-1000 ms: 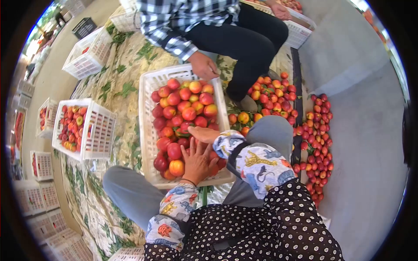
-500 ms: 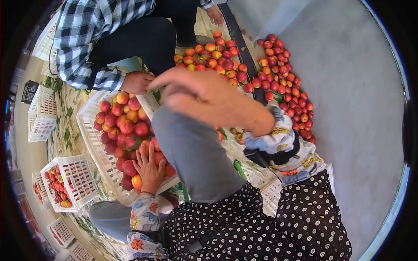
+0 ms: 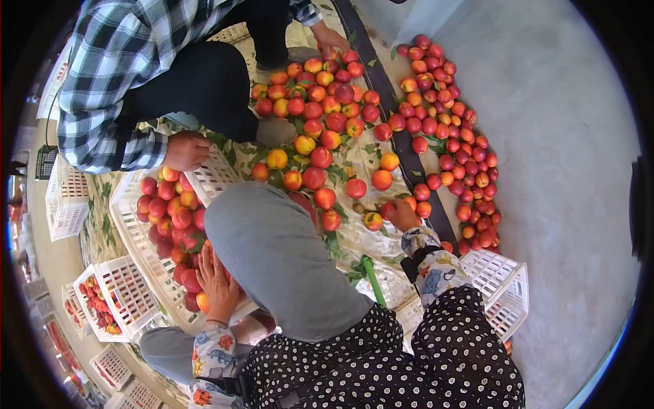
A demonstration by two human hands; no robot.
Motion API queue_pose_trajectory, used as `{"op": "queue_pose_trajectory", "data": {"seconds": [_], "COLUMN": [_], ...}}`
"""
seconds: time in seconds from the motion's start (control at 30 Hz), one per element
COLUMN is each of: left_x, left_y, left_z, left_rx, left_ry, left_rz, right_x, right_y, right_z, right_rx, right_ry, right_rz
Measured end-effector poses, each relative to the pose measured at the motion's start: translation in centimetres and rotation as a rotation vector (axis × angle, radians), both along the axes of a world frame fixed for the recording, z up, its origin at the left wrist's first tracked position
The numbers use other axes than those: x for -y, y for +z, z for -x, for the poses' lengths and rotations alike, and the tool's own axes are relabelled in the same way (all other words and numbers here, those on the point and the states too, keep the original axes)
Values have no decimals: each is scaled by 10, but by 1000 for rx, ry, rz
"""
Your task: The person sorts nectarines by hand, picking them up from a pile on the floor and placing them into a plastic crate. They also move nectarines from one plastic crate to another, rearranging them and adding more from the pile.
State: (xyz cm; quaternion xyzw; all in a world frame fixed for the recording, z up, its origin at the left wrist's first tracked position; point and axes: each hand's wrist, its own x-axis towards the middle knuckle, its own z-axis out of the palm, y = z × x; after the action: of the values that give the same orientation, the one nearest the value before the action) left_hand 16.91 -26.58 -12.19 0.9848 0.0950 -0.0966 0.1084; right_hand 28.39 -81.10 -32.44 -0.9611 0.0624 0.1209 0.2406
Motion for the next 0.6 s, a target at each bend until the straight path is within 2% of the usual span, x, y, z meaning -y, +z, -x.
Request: {"op": "queue_pose_trajectory", "data": {"seconds": [0.07, 0.1, 0.2, 0.27, 0.3, 0.37, 0.4, 0.47, 0.6], "left_x": [-1, 0, 5, 7, 9, 9, 11, 16, 16], "left_y": [1, 2, 10, 14, 15, 15, 16, 24, 21], "left_z": [1, -1, -5, -4, -6, -6, -7, -8, -10], "left_rx": [-15, -35, -49, -47, -35, 8, 20, 18, 34], "left_ry": [2, 4, 29, 51, 48, 44, 57, 20, 43], "left_rz": [-14, -23, 2, 42, 55, 85, 85, 23, 50], "right_x": [-36, -32, -32, -19, -10, -26, -24, -17, -36], "right_y": [31, 19, -1, -7, -10, 61, 75, 90, 158], "right_z": [4, 7, 12, 15, 14, -2, -5, -6, -47], "right_rx": [-113, -170, -70, -22, -130, -510, -503, -661, -461], "right_ry": [-30, 27, -10, 62, 26, -272, -255, -479, -304], "right_rz": [166, 171, 108, 108, -65, -562, -560, -1130, -1305]}}
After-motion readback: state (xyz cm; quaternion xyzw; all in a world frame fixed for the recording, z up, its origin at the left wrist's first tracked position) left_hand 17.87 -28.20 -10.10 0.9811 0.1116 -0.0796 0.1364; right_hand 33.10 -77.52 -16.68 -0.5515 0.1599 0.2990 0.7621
